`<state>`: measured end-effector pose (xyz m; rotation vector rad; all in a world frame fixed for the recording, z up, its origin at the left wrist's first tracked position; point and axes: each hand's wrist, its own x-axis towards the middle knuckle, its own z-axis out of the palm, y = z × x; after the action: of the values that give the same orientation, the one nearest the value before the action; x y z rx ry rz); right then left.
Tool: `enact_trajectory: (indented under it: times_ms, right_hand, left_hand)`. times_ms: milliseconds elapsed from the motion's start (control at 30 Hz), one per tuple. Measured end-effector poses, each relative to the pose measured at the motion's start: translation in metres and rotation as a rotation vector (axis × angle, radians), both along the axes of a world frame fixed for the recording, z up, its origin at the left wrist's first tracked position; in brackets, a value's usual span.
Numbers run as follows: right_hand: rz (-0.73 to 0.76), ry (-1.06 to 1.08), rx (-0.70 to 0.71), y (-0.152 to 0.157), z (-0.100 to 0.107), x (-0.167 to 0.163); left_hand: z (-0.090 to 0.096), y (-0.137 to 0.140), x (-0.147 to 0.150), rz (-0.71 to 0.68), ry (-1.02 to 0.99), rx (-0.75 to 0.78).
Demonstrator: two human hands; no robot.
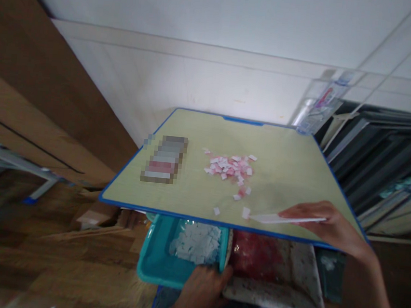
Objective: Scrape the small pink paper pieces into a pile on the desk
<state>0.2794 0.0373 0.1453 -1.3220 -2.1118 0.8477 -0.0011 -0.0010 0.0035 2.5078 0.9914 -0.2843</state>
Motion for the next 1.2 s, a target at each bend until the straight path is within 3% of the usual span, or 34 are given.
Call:
enact_trajectory:
  times_ms: [133, 300, 600, 800, 933, 1100, 1200]
  right_hand:
    - [-0.063, -0.01, 0.053, -0.001, 0.006, -0.002]
    - [-0.001, -0.049, 0.025, 0.008, 0.006, -0.01]
    - [0.015, -0.183, 0.137, 0.008, 0.012, -0.013]
    - [0.143, -0.142, 0.172, 0.015, 0.001, -0.051]
    - [0.073, -0.096, 0.226, 0.019, -0.004, -0.067]
    - [-0.088, -0.114, 0.21, 0.014, -0.001, -0.058]
    - [-0.089, -0.125, 0.207, 0.009, -0.002, -0.054]
  left_hand:
    - [0.001, 0.0, 0.0, 0.005, -0.002, -0.013]
    - [0.002, 0.001, 0.0, 0.001, 0.016, -0.019]
    - [0.002, 0.001, 0.0, -0.004, 0.022, -0.02]
    - [-0.002, 0.001, 0.0, -0.015, 0.019, 0.0]
    - [-0.001, 0.0, 0.001, -0.011, 0.019, -0.003]
    - [0.003, 0.0, 0.001, -0.006, 0.02, -0.026]
    - [0.004, 0.001, 0.001, -0.011, 0.022, -0.035]
